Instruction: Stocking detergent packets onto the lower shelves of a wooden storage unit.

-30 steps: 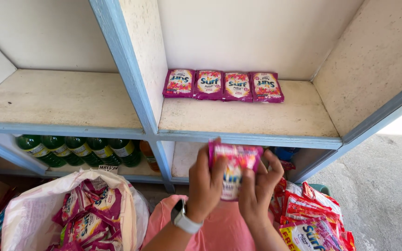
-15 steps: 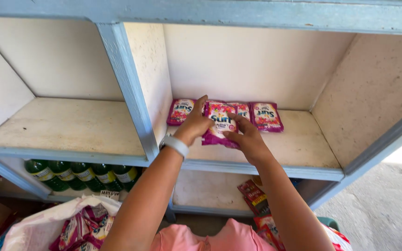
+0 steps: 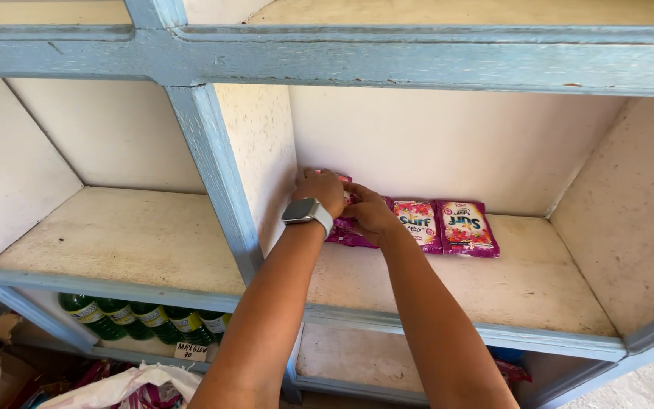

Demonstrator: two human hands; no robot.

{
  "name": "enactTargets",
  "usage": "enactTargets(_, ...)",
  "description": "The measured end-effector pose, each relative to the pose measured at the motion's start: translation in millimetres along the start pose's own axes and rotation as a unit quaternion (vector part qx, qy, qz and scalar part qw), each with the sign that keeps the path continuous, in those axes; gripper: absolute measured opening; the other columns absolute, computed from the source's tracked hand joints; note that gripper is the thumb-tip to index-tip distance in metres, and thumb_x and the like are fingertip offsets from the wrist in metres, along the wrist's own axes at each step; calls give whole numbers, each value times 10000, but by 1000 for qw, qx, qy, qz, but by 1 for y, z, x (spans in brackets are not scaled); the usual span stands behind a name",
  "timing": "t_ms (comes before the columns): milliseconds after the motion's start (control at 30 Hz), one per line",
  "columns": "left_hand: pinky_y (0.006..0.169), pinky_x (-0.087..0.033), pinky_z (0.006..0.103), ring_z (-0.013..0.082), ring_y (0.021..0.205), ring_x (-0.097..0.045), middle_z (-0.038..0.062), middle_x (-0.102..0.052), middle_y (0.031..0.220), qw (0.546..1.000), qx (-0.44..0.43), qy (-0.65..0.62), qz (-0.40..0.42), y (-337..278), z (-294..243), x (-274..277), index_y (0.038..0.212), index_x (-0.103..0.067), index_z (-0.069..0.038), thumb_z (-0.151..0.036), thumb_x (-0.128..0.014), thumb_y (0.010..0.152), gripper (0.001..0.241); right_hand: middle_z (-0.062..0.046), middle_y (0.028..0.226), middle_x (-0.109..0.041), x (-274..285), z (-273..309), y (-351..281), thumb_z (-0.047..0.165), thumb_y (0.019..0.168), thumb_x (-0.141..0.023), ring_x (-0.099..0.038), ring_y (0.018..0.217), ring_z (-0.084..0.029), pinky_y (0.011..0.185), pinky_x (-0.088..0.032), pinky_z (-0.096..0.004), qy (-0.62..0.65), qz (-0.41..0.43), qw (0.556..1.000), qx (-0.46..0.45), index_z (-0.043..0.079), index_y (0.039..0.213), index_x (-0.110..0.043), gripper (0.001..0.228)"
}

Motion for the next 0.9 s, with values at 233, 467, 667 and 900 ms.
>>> enactTargets(233,993,-541,475,434,1234,-594,276,-583,1369,990,-69,120,6,4,-22,4,1294,-646,23,-173,-586,960,392,-110,1089,-708,-2,-28,40,98,1013,-651,-607,871,-170,685,-507,-329,-111,-35,993,19,-30,1334,-641,345)
enactTargets(467,1096,-477,517,421,1333,-564,193,-587,1440,990,-23,72,118,5,-6,-24,1307,-694,-72,-259,-504,1006,402,-168,964,-771,5,38,-12,87,936,-606,-739,755,-238,629,-634,-364,-343,-58,937,-20,47,1280,-672,352)
enactTargets(667,1211,-195,579,431,1527,-144,100,-148,1685,993,-27,73,87,-12,-4,-56,1598,-246,-145,-553,-304,1042,692,-92,1058,-808,61,84,-64,123,937,-634,-770,887,-162,805,-589,-311,-443,-204,848,208,100,1242,-743,325)
enactTargets(900,1219,-181,576,421,1539,-152,99,-174,1696,985,-69,157,15,-1,8,-77,1605,-260,-111,-547,-308,1047,710,-52,1079,-799,142,106,-119,160,959,-655,-761,881,-155,794,-595,-304,-381,-299,835,260,117,1170,-770,245)
Point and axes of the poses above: each hand's wrist, its own y-axis towards the middle knuckle, its own x-axis out of the back of the hand, z = x × y, the point moved 9 cm from there along y, towards the middle knuckle
